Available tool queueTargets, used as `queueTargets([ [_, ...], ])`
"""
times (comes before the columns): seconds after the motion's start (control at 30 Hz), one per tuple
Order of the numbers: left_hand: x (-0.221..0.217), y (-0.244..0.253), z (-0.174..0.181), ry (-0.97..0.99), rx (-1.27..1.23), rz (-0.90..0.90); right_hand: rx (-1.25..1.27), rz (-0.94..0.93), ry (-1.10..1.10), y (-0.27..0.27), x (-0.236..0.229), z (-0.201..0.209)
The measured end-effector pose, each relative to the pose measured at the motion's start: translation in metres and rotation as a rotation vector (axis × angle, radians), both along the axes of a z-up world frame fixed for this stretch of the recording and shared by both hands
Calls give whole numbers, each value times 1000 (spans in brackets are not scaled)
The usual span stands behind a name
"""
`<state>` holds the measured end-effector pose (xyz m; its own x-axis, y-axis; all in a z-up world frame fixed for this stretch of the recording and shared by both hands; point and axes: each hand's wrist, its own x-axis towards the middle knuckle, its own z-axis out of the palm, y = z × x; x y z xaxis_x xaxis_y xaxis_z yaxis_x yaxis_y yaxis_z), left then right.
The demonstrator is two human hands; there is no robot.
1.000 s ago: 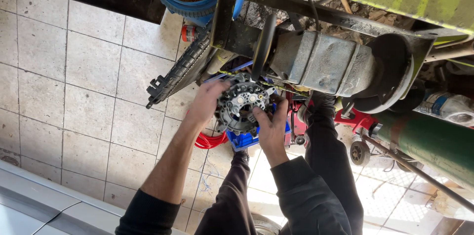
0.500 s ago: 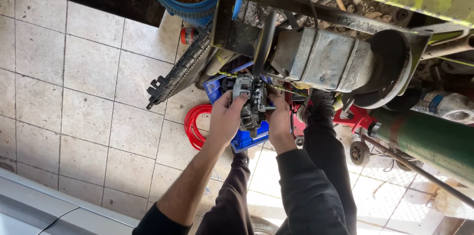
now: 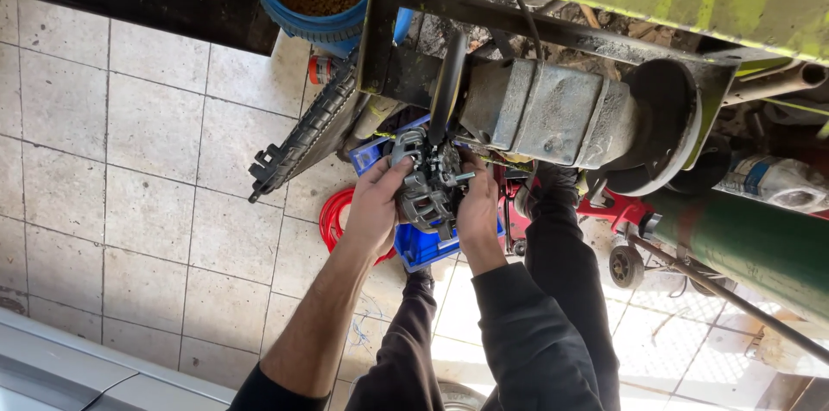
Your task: The person handles a metallic mechanical component, rotating it and manipulating its internal parts with both hands. They then pick up a circular copper-wound stator and insert a small metal pin into it, continuing to adjust the component.
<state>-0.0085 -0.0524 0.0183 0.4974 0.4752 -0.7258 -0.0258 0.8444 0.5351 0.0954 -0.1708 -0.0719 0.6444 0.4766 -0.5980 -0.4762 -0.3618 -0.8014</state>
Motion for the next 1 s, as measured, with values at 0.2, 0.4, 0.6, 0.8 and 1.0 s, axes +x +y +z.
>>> queueTargets([
  [0.2,2,4,6,-19,-44,33,-29,49,-35,7,4,21],
  [0.4,0,5,2,-36,-31,13,-8,19,8,8,2,19],
  [0.6,-2,5,1,-21,-29,3,-60,52,-49,8,3,21],
  [0.8,-2,7,1,-4,-34,-5,-39,66,-48,8,4,16],
  [1.0,-4,8,-5,22,-10,-8,-2,52,26,12,5,24],
])
